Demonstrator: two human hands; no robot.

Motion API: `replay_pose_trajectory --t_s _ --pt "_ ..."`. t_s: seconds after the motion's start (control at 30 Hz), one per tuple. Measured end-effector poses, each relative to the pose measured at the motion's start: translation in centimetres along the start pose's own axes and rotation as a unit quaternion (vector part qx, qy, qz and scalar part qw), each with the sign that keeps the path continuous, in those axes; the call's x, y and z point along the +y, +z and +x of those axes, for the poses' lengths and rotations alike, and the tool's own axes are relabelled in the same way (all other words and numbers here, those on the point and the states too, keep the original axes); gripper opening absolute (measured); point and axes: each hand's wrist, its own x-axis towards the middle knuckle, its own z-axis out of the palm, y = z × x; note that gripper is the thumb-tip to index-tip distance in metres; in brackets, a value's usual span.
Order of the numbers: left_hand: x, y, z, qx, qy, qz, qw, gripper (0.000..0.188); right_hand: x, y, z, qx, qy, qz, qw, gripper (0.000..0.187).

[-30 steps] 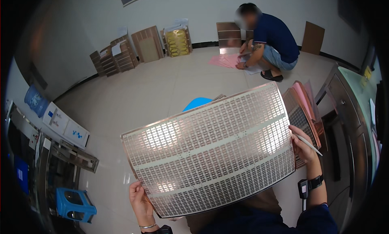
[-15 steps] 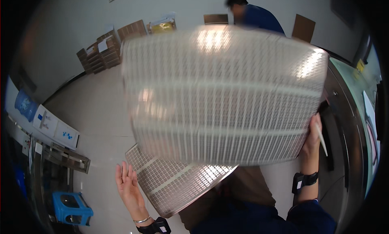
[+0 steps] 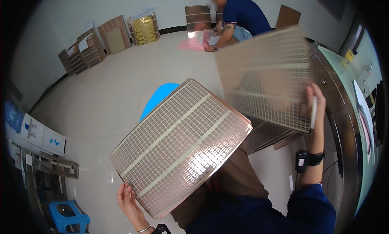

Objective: The recorder is inspecting several metallic grid sheets while seated at a desk.

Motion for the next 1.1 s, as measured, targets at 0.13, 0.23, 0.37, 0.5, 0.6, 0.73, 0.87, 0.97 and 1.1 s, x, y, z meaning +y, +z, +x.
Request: replay_pose_trajectory --t_s 0.13,0.23,0.37,0.5,0.6,0.73,0.87,0.97,1.1 --pt "-0.3 -0.6 -0.5 0.006 0.004 -0.005 1.0 0.028 6.1 3.8 -0.8 -0.079 -0.081 -0.121 0.986 0.016" --pt "-0.2 -0.8 -0.7 0.006 -0.007 -0.017 1.0 0.028 8.4 6.7 -1.8 -0.114 -0.094 -0.187 0.971 0.016" --pt "2.3 0.6 -2.7 0.022 -0.001 -0.011 1.0 0.033 8.8 8.7 -1.9 -0.156 -0.031 -0.238 0.958 0.014" --pt "2.6 1.2 -2.9 0.002 -0.002 0.026 1.0 0.04 11.5 8.9 -1.0 -0.16 0.003 -0.338 0.928 0.017" --pt "-1.3 -2.0 -0.1 0.012 0.021 -0.019 1.0 0.032 12.4 8.9 -0.6 -0.059 -0.158 -0.315 0.934 0.041" --pt "-2.9 -2.3 0.3 0.09 0.06 0.048 0.993 0.043 7.7 10.1 -2.7 -0.15 -0.082 -0.066 0.983 0.034" --pt "-3.2 -1.7 -0.2 0.099 0.022 0.038 0.994 0.037 2.9 12.3 -7.7 -0.302 -0.017 0.032 0.953 0.032" --pt "-3.2 -1.5 -0.6 0.047 -0.112 0.039 0.992 0.037 2.6 13.8 -11.7 -0.273 -0.146 -0.029 0.95 0.03" --pt "-4.0 -1.5 -1.0 -0.024 -0.065 0.004 0.998 0.04 3.2 15.3 -14.6 -0.219 -0.134 -0.061 0.965 0.024"
